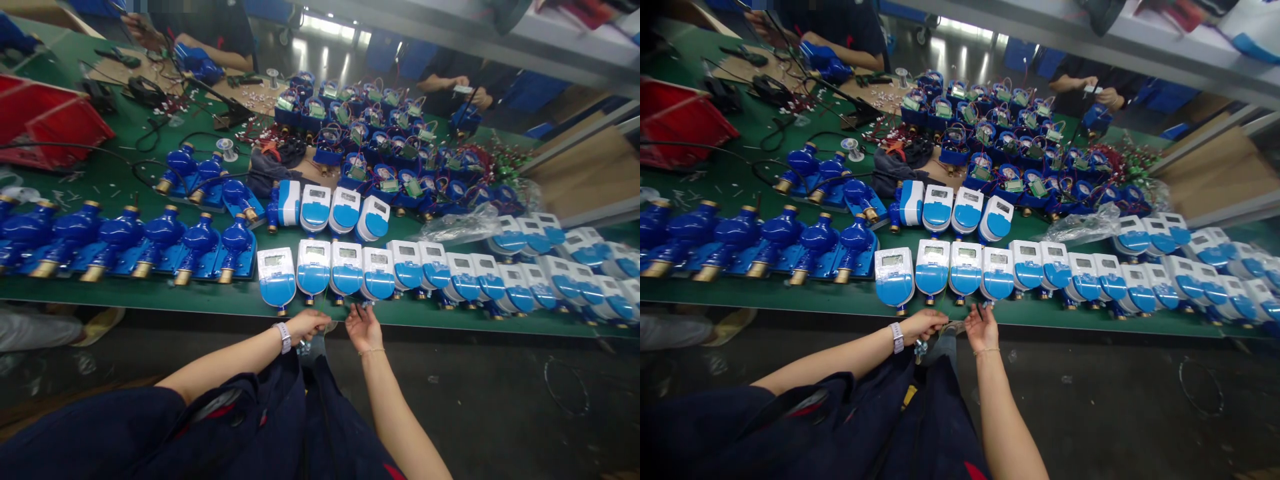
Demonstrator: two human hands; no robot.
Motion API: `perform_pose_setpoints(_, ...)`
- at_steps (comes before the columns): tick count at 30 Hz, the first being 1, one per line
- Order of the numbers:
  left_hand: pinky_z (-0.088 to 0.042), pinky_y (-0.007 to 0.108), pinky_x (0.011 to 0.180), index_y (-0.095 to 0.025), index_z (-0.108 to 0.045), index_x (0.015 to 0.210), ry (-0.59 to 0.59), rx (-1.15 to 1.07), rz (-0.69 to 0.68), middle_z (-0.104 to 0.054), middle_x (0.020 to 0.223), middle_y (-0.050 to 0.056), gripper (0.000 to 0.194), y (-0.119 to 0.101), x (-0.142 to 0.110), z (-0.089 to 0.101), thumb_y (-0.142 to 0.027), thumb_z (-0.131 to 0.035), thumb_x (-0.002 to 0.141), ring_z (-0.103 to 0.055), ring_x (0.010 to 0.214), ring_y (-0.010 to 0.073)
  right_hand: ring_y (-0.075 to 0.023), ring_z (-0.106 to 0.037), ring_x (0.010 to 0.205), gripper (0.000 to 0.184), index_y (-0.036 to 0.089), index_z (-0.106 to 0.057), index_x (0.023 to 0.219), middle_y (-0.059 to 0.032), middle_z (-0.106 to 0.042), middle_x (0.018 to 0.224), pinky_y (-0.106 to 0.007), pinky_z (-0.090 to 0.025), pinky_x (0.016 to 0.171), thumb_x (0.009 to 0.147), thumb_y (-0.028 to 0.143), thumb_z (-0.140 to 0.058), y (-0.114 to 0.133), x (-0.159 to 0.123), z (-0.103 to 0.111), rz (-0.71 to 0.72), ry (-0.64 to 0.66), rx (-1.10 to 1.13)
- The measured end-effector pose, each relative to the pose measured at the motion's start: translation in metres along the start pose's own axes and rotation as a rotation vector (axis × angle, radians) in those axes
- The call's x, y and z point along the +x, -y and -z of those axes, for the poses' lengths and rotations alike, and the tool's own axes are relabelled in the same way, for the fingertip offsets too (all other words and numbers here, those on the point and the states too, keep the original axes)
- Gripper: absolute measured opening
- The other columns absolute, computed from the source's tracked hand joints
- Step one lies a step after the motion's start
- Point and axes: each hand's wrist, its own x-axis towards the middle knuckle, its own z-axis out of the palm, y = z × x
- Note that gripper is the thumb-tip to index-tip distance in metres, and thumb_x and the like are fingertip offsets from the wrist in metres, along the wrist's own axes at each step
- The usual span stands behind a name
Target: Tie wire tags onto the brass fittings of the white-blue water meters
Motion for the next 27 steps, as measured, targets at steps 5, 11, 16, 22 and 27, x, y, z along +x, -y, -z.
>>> perform_pose_setpoints(5, -0.003, 0.019, 0.036, -0.016, -0.046, 0.066, 0.042, 0.064, 0.001, -0.043, 0.052, -0.008, 0.038, -0.001, -0.001, 0.000, -0.047, -0.066, 0.058, -0.018, 0.034, -0.0003, -0.0072, -0.060, 0.059, 0.012, 0.019, -0.062, 0.072, -0.0002, -0.069, 0.075, -0.019, -0.050, 0.054, 0.079, 0.029, -0.057, -0.001, 0.008, 0.005, 0.025, -0.046, 0.082)
perform_pose_setpoints(11, -0.003, 0.019, 0.036, -0.015, -0.045, 0.064, 0.064, 0.068, -0.003, -0.041, 0.050, -0.008, 0.034, -0.006, -0.006, -0.003, -0.044, -0.065, 0.061, -0.017, 0.034, -0.0001, -0.0057, -0.057, 0.050, 0.005, 0.021, -0.061, 0.070, 0.0041, -0.066, 0.064, -0.016, -0.049, 0.049, 0.075, 0.023, -0.062, -0.004, 0.010, 0.005, 0.078, -0.066, 0.110)
perform_pose_setpoints(16, -0.004, 0.019, 0.036, -0.015, -0.046, 0.064, 0.053, 0.054, 0.001, -0.039, 0.048, -0.008, 0.033, -0.009, -0.008, -0.004, -0.042, -0.064, 0.064, -0.015, 0.034, 0.0000, -0.0057, -0.057, 0.048, 0.016, 0.021, -0.060, 0.078, 0.0058, -0.064, 0.061, -0.016, -0.048, 0.047, 0.065, 0.021, -0.069, -0.012, -0.001, 0.009, 0.110, -0.078, 0.078)
perform_pose_setpoints(22, -0.002, 0.017, 0.037, -0.013, -0.047, 0.066, 0.147, -0.128, -0.025, -0.035, 0.052, -0.008, 0.031, -0.012, -0.009, -0.005, -0.040, -0.064, 0.066, -0.014, 0.036, -0.0008, -0.0124, -0.060, 0.053, 0.030, 0.020, -0.052, 0.086, 0.0006, -0.066, 0.070, -0.025, -0.049, 0.052, 0.064, 0.033, -0.069, -0.026, -0.032, 0.005, 0.469, -0.074, -0.487)
perform_pose_setpoints(27, -0.003, 0.016, 0.038, -0.013, -0.048, 0.072, 0.226, -0.247, -0.066, -0.038, 0.058, -0.007, 0.031, -0.021, -0.013, -0.016, -0.039, -0.064, 0.068, -0.017, 0.038, -0.0013, -0.0151, -0.060, 0.063, 0.016, 0.019, -0.059, 0.087, -0.0039, -0.064, 0.076, -0.028, -0.048, 0.063, 0.076, 0.030, -0.057, -0.027, -0.053, -0.004, 0.820, 0.019, -1.141)
